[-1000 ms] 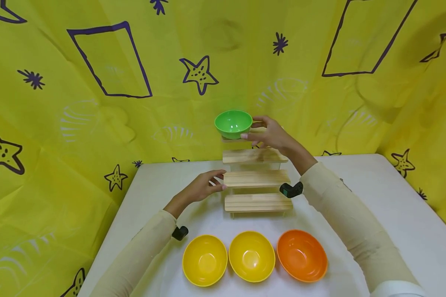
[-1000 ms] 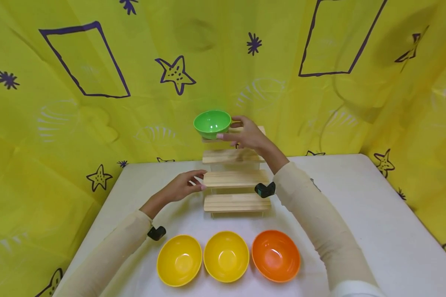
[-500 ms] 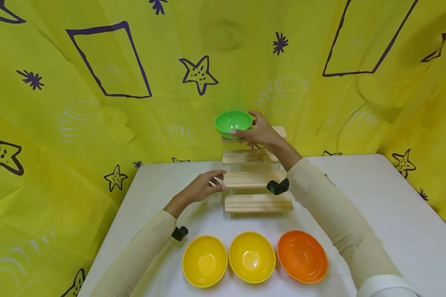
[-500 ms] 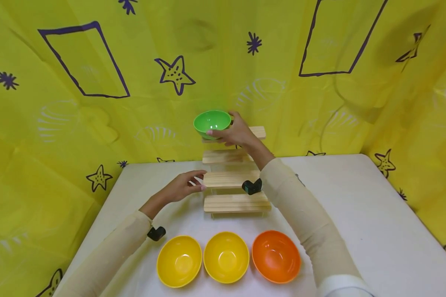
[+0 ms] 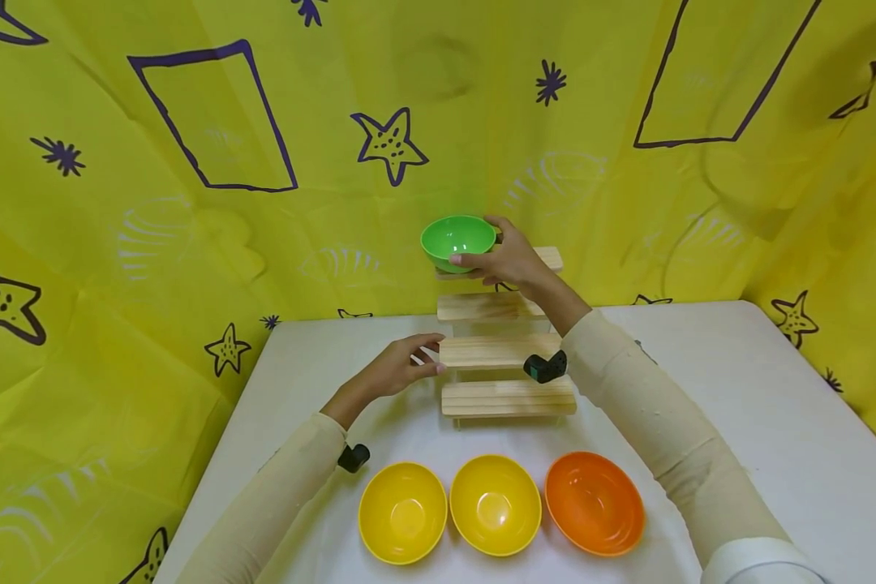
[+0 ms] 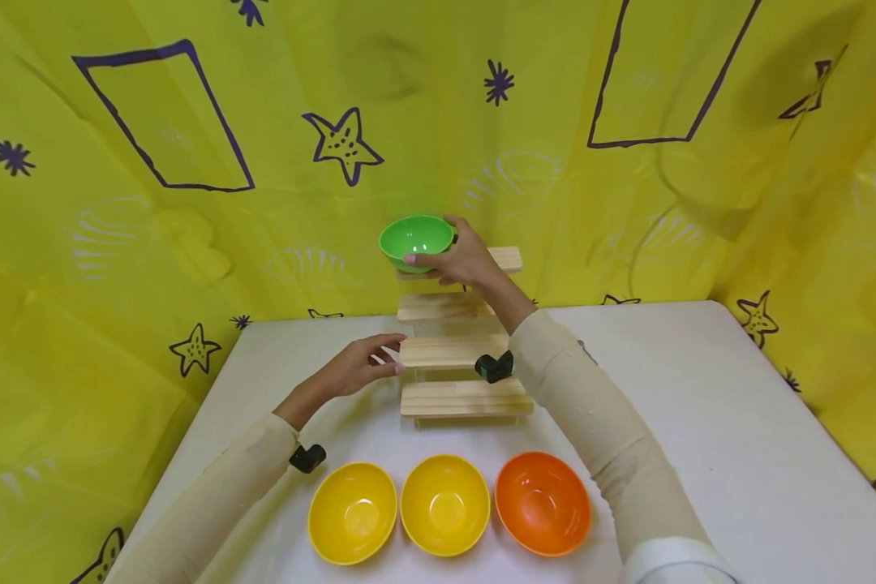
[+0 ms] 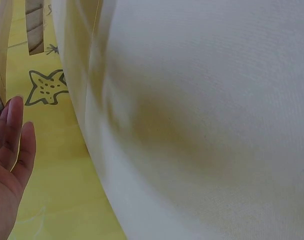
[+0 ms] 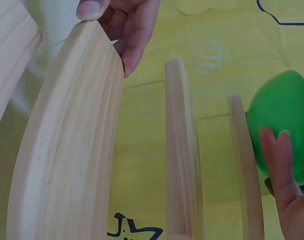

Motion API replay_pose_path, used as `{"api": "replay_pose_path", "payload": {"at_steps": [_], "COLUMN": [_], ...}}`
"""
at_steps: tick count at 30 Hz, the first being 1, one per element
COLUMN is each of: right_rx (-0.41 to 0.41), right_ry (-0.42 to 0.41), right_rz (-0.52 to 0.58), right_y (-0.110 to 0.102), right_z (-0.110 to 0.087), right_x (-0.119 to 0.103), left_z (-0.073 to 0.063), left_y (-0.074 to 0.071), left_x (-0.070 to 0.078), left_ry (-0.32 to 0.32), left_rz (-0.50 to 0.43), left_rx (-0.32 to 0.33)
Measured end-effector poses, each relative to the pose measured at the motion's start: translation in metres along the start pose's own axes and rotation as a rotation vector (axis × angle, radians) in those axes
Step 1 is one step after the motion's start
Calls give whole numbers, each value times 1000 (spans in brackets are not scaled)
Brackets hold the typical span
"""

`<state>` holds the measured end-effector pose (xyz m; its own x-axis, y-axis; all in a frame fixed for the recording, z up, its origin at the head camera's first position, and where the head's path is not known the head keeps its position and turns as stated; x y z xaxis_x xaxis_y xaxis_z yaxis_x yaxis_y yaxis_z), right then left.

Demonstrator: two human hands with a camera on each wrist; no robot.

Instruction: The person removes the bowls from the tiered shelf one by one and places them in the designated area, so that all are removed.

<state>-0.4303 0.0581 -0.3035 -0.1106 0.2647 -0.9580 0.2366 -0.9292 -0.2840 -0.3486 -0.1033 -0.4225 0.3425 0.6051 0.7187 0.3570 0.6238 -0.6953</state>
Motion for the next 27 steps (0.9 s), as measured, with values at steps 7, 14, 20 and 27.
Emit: {"api": "replay_pose_path", "payload": {"at_steps": [7, 14, 20, 27], "right_rx": [-17, -6, -19, -22], "right_ry": [-17, -59, -77, -114], "right_rz": [-28, -13, 8, 20], "right_y": [1, 2, 5, 3], "right_z": [-1, 0, -2, -4], "right_x": [-3, -3, -3, -5], "left_z": [0, 0, -1, -1], "left_y": [0, -1, 0, -1], "left_x": [2, 2, 2, 2], "left_ry": [5, 7, 8, 4], "left_rz": [-1, 3, 2, 1], "left_rx": [5, 7, 2, 3]}}
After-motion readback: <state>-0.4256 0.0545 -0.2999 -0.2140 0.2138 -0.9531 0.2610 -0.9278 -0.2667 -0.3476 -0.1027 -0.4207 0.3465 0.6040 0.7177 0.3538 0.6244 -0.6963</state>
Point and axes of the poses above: each hand's wrist, its own z-axis towards the middle knuckle, its own y-axis out of the palm, x = y × z, the point moved 10 cm from there along z, towards the middle knuckle, and after that the axes turned 2 degrees about x, right-handed, at the moved point
